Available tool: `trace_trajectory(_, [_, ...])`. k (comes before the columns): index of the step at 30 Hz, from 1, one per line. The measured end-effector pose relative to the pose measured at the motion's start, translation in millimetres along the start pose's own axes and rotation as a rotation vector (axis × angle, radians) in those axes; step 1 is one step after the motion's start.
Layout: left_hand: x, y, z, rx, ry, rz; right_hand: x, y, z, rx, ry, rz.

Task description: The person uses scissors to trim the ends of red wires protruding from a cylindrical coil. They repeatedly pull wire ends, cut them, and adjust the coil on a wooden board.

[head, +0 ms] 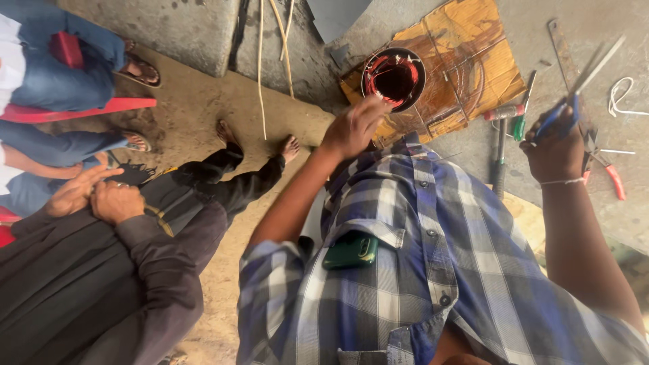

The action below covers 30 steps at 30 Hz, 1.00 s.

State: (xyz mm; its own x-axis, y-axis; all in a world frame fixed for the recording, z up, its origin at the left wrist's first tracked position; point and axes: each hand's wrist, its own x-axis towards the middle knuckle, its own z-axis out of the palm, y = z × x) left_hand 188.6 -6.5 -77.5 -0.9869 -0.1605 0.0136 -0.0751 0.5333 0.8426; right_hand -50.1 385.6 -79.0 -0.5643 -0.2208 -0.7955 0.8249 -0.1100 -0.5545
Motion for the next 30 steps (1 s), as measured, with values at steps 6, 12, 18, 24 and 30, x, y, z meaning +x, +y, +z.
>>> trace_trajectory(6, [98,-3,-26,0.506,-0.527,-0.047,-17,5,18,-0.005,-0.092,-0.047])
trace_trajectory(12, [135,7,-33,0.498,-0.872,-0.102,-43,38,9,0.092,-0.052,-0.02])
trace_trajectory(18, [125,2,-17,0.816,-0.871,0.379,-63,65,1,0.204,0.036,0.022])
trace_trajectory(24, [120,3,-16,0.76,-0.832,0.317,-76,68,0,0.29,0.062,-0.003])
trace_trajectory(30, [126,9,-13,0.731,-0.812,0.05,-66,60,6,0.28,-0.009,-0.032])
